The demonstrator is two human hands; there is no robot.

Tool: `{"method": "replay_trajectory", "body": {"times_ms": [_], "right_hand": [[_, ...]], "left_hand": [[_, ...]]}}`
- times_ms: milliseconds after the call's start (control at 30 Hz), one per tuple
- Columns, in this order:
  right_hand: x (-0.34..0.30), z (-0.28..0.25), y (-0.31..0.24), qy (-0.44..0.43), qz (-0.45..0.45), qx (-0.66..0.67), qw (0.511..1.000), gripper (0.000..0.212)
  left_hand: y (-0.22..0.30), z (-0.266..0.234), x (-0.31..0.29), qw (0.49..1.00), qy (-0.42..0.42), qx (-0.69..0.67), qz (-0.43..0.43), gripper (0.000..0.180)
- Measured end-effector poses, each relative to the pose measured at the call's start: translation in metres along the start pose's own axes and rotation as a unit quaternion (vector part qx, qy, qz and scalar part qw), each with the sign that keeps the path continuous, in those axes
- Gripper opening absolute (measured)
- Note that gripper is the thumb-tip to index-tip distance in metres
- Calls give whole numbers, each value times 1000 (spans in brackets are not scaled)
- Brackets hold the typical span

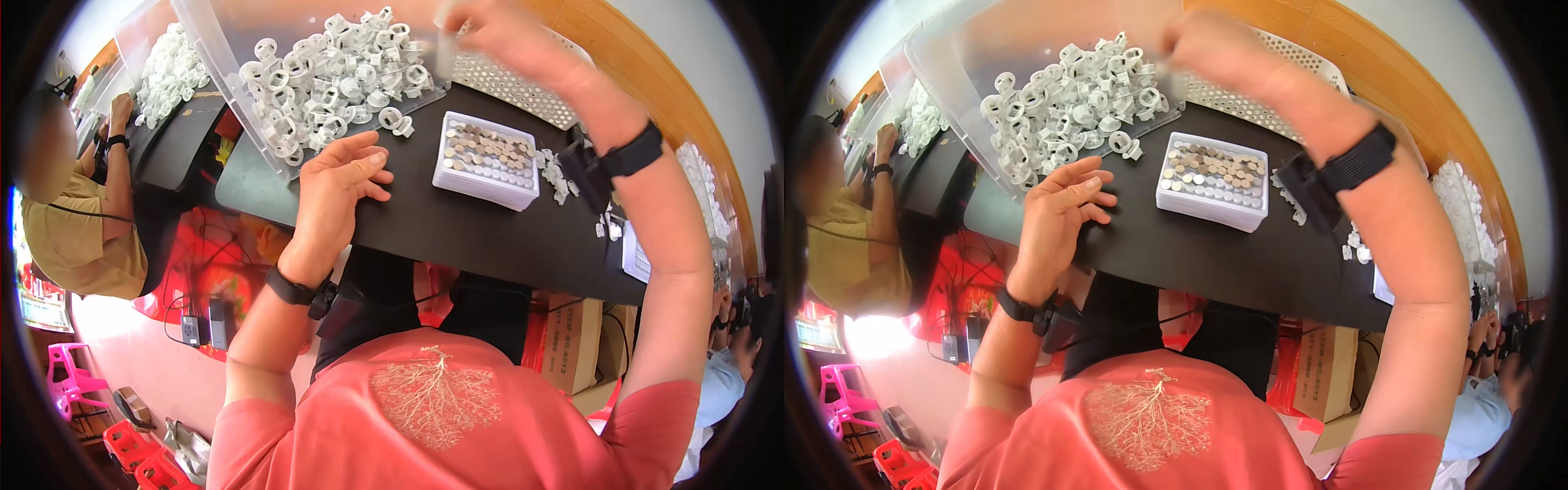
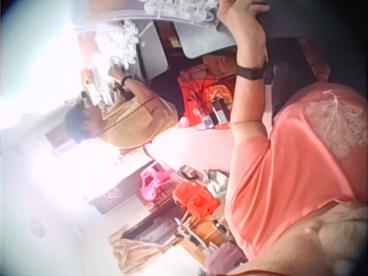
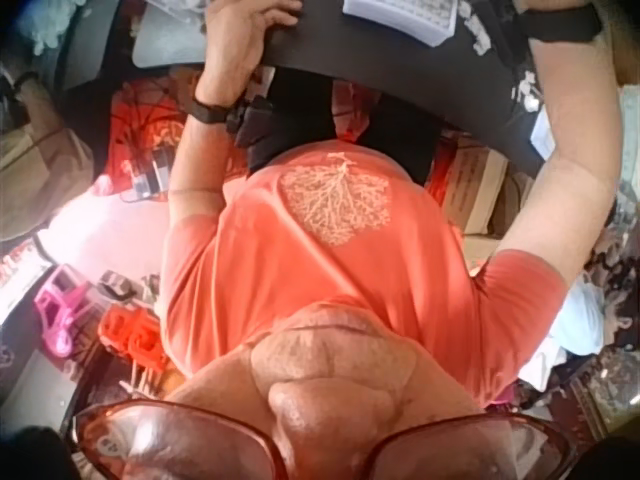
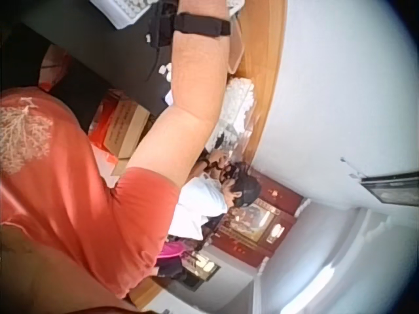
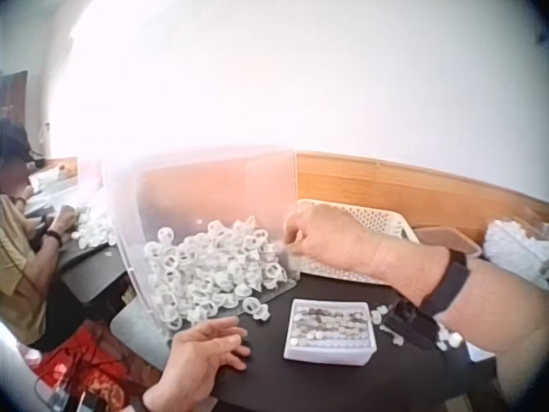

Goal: Manually assembling small plastic and metal components at a workbench.

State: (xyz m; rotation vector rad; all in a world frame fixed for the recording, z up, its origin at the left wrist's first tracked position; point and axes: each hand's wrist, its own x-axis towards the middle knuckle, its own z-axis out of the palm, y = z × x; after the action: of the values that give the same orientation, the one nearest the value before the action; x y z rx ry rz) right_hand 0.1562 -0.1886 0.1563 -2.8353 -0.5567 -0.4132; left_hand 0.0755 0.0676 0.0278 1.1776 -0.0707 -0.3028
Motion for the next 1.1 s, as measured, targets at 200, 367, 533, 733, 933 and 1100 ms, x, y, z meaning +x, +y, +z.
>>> {"method": "replay_trajectory", "body": {"times_ms": [200,367,533,733,933,1100], "right_hand": [[19,83,-64,-185,67,-49,979,16],[25,110,-51,-181,44,-66,980,18],[14,77,-56,-213,15,61,975,20],[-43,38,-70,-161,75,248,952,10],[-122,34,-89,-110,123,542,824,7],[-176,39,-88,-12,171,578,798,8]], "left_hand": [[-8,4,4,999,-26,-43,-20,48],[-8,4,8,991,-62,-111,-44,66],[-11,1,2,988,-71,-131,-48,66],[-18,9,-20,985,-71,-155,-9,53],[-25,28,-46,971,-168,-167,29,38],[-45,37,-52,959,-221,-177,-15,31]]}}
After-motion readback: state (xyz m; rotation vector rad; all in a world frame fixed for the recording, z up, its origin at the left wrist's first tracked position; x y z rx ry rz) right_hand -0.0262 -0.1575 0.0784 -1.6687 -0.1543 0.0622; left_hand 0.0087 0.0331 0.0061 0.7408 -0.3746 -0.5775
